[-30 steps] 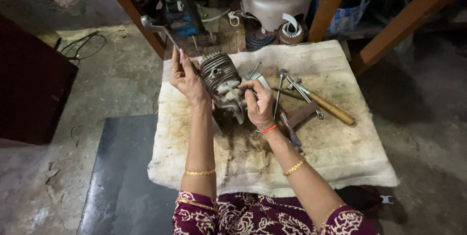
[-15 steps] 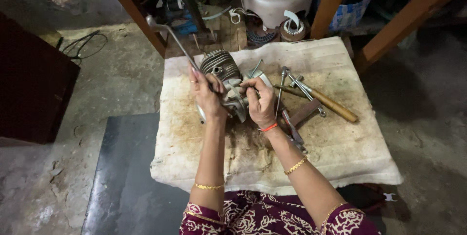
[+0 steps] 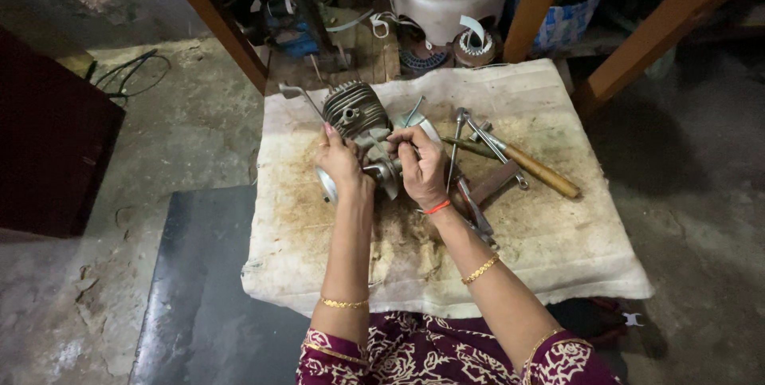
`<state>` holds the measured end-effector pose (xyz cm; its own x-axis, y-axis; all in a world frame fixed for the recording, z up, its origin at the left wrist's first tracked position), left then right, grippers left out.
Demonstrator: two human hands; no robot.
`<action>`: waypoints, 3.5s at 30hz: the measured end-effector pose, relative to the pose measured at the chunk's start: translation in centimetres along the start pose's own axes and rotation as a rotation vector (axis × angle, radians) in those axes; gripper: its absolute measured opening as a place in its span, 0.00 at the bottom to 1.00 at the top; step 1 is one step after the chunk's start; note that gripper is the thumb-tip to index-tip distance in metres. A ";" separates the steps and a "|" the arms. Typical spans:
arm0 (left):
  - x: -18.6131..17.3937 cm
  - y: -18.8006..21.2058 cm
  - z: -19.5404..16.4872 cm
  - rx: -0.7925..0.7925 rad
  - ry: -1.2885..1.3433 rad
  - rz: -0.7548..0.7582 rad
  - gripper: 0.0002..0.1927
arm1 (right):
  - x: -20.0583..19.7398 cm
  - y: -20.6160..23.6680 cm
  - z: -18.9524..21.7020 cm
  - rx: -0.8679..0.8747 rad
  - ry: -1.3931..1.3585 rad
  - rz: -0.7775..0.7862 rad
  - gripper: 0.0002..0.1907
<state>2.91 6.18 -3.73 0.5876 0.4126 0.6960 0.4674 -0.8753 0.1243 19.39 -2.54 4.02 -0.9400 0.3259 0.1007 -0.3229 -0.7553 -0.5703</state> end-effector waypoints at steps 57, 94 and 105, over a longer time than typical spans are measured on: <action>3.5 7.0 -9.3 0.691 -0.498 -0.010 0.31 | -0.1 -0.2 1.5 -0.142 0.094 -0.023 0.09; 0.3 -2.0 -0.6 0.014 -0.546 -0.113 0.28 | 0.0 -0.4 1.3 -0.161 0.103 -0.020 0.07; 0.8 3.2 -7.1 0.331 -0.271 -0.044 0.27 | -0.1 -0.4 1.0 -0.163 0.110 -0.005 0.06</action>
<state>0.13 1.92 2.25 0.6939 0.5379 0.4786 0.6568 -0.7453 -0.1145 19.48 -2.79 5.07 -0.9177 0.3968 0.0191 -0.2972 -0.6540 -0.6957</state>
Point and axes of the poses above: each hand's wrist, its own y-axis away from the middle knuckle, its own x-axis out of the palm, z = x × y, the point moved 7 cm from there along -y, towards the middle knuckle, and after that the axes turned 8 degrees about -z, right-handed, at the moved point
